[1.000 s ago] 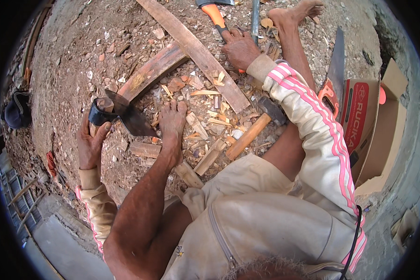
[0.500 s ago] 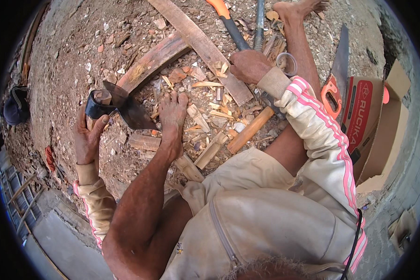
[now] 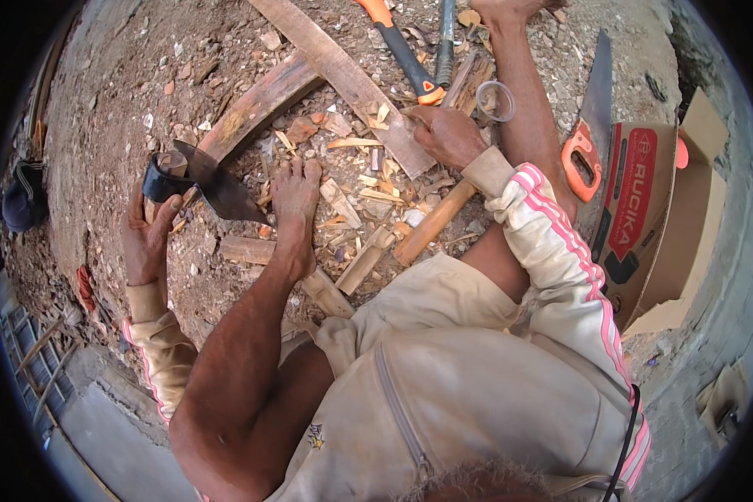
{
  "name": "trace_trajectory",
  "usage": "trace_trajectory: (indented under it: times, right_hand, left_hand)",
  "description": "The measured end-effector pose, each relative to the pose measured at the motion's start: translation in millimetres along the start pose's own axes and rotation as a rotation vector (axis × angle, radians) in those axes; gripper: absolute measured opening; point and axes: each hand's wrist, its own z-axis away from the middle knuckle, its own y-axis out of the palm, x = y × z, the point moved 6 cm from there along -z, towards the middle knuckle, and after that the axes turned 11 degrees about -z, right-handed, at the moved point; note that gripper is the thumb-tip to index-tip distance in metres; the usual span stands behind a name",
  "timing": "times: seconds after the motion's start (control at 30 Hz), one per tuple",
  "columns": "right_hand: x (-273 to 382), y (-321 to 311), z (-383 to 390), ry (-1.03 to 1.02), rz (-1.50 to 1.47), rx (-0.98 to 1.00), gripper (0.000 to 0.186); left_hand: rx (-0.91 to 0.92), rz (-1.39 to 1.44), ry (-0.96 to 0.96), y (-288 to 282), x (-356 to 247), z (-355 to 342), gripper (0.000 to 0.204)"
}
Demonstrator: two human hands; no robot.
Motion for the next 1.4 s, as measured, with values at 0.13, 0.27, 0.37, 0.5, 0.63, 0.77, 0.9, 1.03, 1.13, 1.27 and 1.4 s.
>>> trace_trajectory:
  times: [0.13,0.27,0.37,0.5,0.63,0.77,0.9,1.03,1.13,1.27,1.4]
  right_hand:
    - [9,-31,-14,-0.003,-0.106,-0.096,0.025]
    - [34,-9,-5,-0.130,-0.094,0.115,0.028]
    - [38,28,14,-0.164,0.048,0.319,0.032]
    - [52,56,23,-0.134,0.256,0.374,0.029]
    - [51,69,26,-0.244,0.354,0.205,0.023]
    - [48,60,14,-0.219,0.185,0.176,0.026]
    - [33,58,7,-0.353,-0.147,0.184,0.033]
    - [41,69,11,-0.108,-0.337,0.480,0.032]
    - [50,75,20,-0.092,-0.458,0.502,0.032]
    - [41,47,4,-0.152,-0.486,0.422,0.022]
    - [38,14,-3,-0.125,-0.544,0.412,0.023]
  left_hand:
    - [-0.001,0.090,-0.036,4,6,0,0.050]
    - [-0.024,-0.024,-0.046,-2,6,3,0.052]
    - [-0.017,0.071,-0.060,3,9,4,0.052]
    - [-0.047,0.023,-0.131,-3,10,12,0.056]
    - [-0.038,0.046,-0.046,1,16,0,0.061]
    - [-0.064,-0.052,-0.010,-6,23,4,0.059]
    - [-0.055,-0.062,0.026,-6,21,-2,0.060]
    - [-0.031,-0.062,0.024,-5,25,-2,0.057]
    - [-0.036,-0.058,0.038,-6,23,-4,0.053]
    - [-0.030,-0.022,0.057,-4,27,-4,0.049]
    - [-0.087,0.057,-0.007,-4,27,2,0.066]
